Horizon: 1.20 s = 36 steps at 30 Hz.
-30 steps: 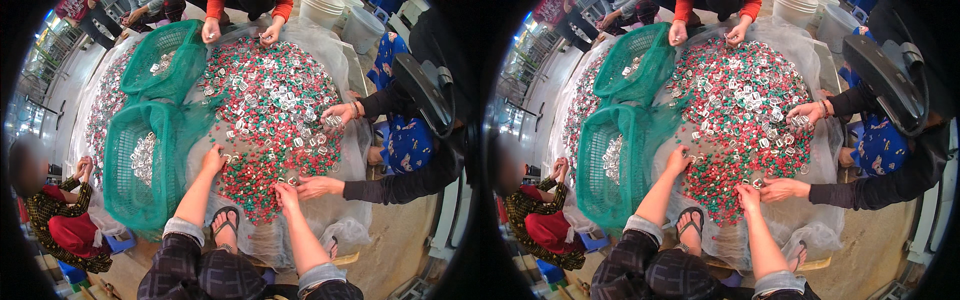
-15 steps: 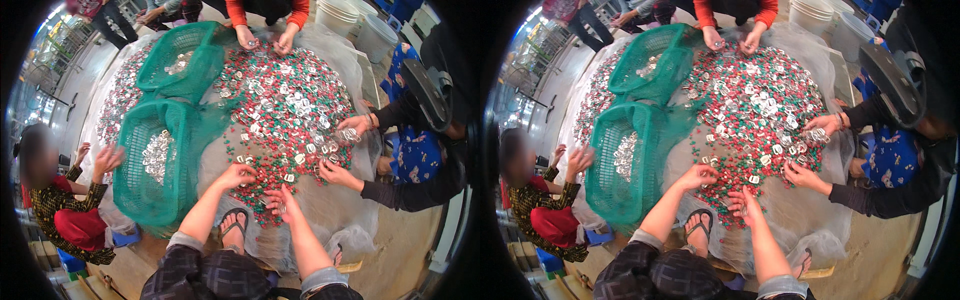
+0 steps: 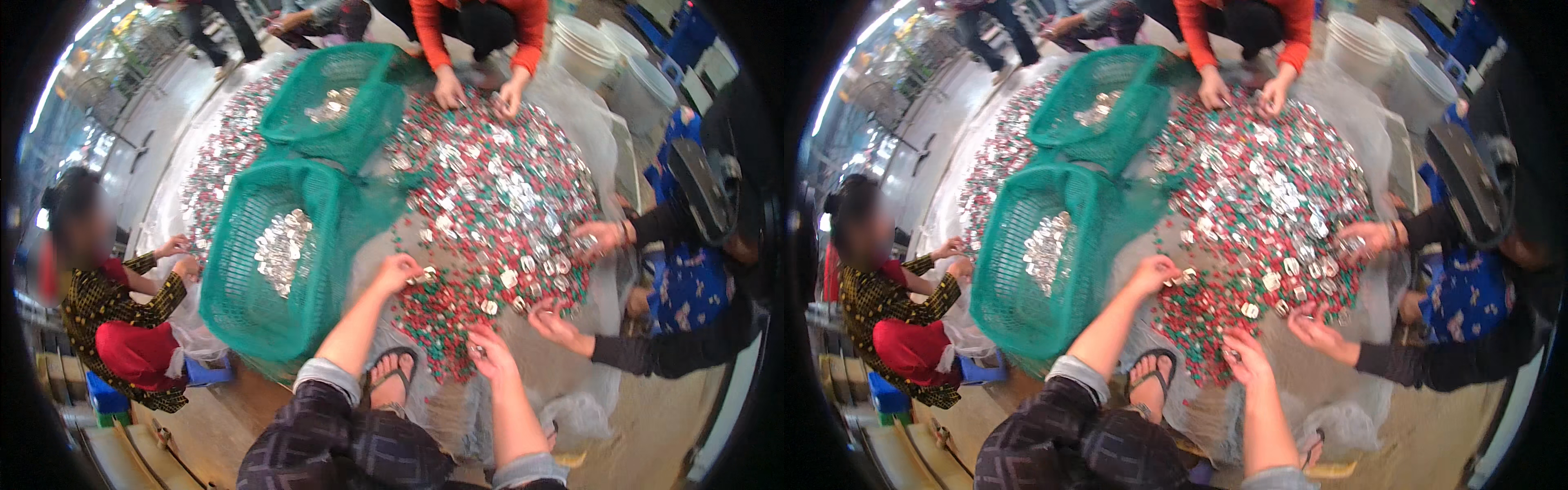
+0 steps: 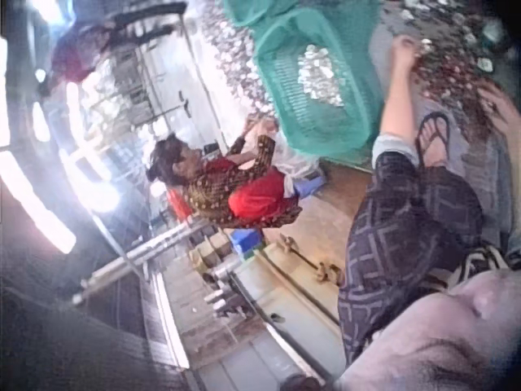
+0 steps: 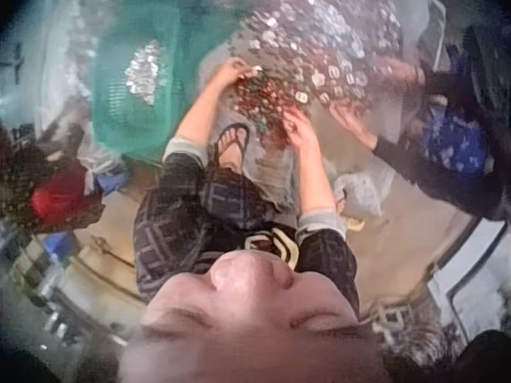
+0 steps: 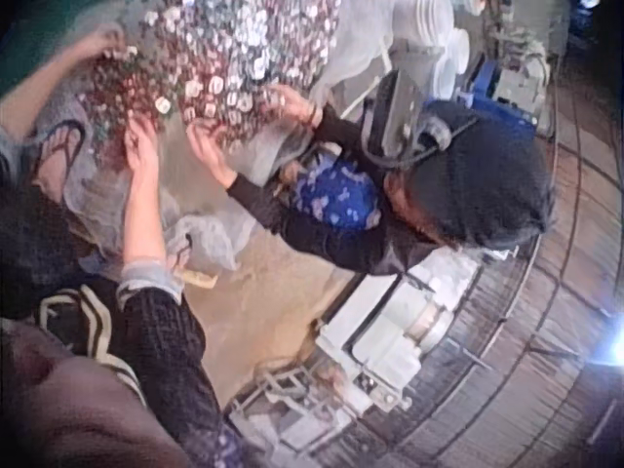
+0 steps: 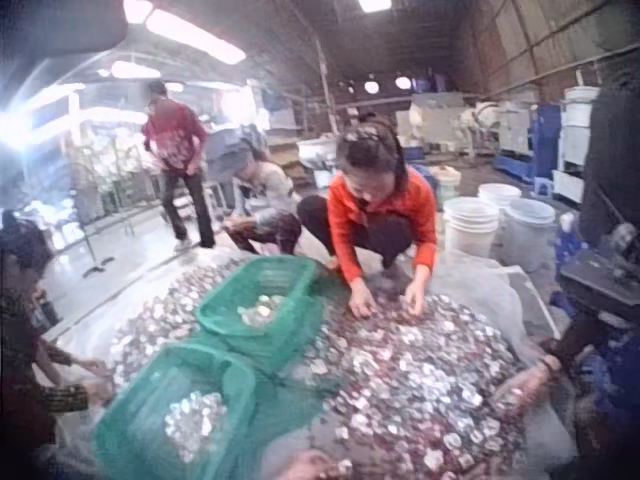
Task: The person sits at a table with several others and sorts a large pile of red, green, and white plastic bottle caps by hand. They pick up caps and place them into green baskets on the table.
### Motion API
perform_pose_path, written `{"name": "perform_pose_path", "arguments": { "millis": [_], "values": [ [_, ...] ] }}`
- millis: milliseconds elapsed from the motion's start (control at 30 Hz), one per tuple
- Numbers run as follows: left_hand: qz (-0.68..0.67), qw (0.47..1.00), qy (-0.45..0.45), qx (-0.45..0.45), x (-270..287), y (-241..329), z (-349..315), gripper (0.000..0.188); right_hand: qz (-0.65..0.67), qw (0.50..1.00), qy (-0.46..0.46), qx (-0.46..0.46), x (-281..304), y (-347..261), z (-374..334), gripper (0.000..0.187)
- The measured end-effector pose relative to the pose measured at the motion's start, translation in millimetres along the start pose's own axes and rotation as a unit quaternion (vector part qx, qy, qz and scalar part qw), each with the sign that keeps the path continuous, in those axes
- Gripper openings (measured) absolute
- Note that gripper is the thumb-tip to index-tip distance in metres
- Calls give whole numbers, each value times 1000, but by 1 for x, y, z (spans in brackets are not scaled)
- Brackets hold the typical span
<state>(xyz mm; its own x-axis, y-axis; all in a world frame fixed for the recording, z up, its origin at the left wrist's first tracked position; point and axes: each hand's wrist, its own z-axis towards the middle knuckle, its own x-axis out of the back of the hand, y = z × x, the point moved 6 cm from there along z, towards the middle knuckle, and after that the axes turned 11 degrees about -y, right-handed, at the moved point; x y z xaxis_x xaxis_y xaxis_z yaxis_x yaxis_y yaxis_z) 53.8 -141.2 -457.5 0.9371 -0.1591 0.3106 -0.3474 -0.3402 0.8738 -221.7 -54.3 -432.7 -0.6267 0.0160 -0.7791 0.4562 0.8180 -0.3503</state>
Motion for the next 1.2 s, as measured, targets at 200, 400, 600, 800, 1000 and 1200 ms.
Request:
{"name": "perform_pose_path", "arguments": {
  "millis": [200,400,600,800,1000,1200],
  "values": [
    [-537,839,-71,42,-9,27,-18,12,-19,999,-40,-7,-10,-14,-13,34],
    [3,998,-46,42,-31,17,9,23,-51,996,-55,-47,-18,-10,-17,45],
    [404,913,63,-3,-34,21,-13,32,-51,992,-104,-55,-28,12,5,45],
    [162,986,34,-11,-46,32,-11,19,-76,994,2,-74,-15,-8,-10,27],
    [-155,987,-7,36,-21,33,-39,24,-18,997,40,-56,-1,-5,-6,20],
    [-57,944,289,-149,90,100,-99,13,12,996,75,-36,9,-13,-8,22]
  ]
}}
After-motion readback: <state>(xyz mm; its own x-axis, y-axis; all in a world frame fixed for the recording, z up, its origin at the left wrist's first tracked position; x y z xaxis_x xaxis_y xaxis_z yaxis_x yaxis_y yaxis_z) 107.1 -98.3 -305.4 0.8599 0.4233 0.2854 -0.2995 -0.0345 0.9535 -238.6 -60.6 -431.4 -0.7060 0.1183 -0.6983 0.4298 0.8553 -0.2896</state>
